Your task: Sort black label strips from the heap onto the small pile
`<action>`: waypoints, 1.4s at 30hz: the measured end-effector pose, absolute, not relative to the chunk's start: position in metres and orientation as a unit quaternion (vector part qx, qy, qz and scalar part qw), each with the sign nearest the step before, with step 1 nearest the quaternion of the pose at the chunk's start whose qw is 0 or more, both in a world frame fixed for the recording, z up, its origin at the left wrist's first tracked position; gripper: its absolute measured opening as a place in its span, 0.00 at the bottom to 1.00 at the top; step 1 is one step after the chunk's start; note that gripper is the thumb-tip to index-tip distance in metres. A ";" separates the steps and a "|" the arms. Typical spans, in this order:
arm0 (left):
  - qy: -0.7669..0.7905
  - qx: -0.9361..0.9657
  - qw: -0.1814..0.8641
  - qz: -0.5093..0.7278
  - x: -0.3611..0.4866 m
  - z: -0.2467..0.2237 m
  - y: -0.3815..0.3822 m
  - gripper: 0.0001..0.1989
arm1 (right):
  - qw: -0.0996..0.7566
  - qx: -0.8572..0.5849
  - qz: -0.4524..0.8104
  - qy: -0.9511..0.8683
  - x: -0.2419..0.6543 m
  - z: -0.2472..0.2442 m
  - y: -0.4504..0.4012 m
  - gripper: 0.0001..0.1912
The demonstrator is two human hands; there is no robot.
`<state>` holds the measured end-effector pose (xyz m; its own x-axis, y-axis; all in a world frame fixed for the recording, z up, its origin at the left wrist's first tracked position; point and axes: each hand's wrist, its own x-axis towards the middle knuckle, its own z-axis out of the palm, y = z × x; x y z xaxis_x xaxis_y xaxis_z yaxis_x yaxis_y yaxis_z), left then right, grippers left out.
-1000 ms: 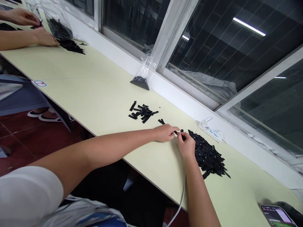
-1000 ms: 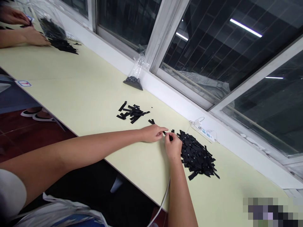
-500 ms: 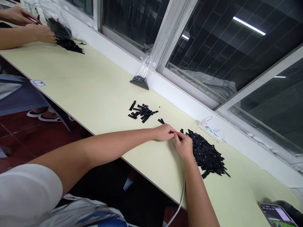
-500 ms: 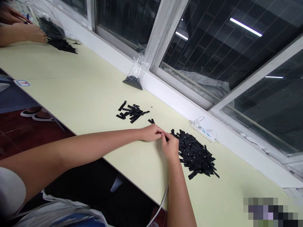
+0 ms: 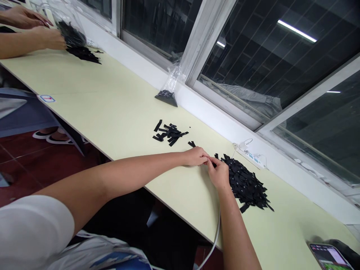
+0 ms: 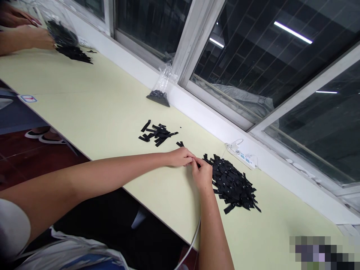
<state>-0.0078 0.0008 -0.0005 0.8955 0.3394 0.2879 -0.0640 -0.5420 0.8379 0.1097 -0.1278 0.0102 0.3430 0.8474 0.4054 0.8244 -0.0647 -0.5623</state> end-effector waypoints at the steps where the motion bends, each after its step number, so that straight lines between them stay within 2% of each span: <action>1: 0.081 0.851 0.472 0.214 -0.008 -0.001 0.001 0.11 | 0.375 -0.730 0.017 -0.572 0.110 0.010 -0.128 0.22; 12: 0.107 0.850 0.471 0.211 -0.006 -0.002 0.003 0.13 | 0.393 -0.725 0.034 -0.565 0.109 0.008 -0.127 0.22; 20: 0.069 0.879 0.415 0.226 -0.008 0.001 0.000 0.14 | 0.408 -0.745 0.037 -0.527 0.114 0.006 -0.124 0.20; 27: 0.059 0.893 0.380 0.235 -0.008 -0.002 0.006 0.14 | 0.436 -0.734 0.102 -0.511 0.126 -0.008 -0.118 0.23; 33: 0.059 0.902 0.353 0.240 -0.008 0.000 0.009 0.11 | 0.429 -0.757 0.088 -0.484 0.133 -0.013 -0.117 0.22; 42: 0.094 0.894 0.373 0.228 -0.010 0.002 0.012 0.11 | 0.407 -0.778 0.063 -0.475 0.130 -0.008 -0.119 0.25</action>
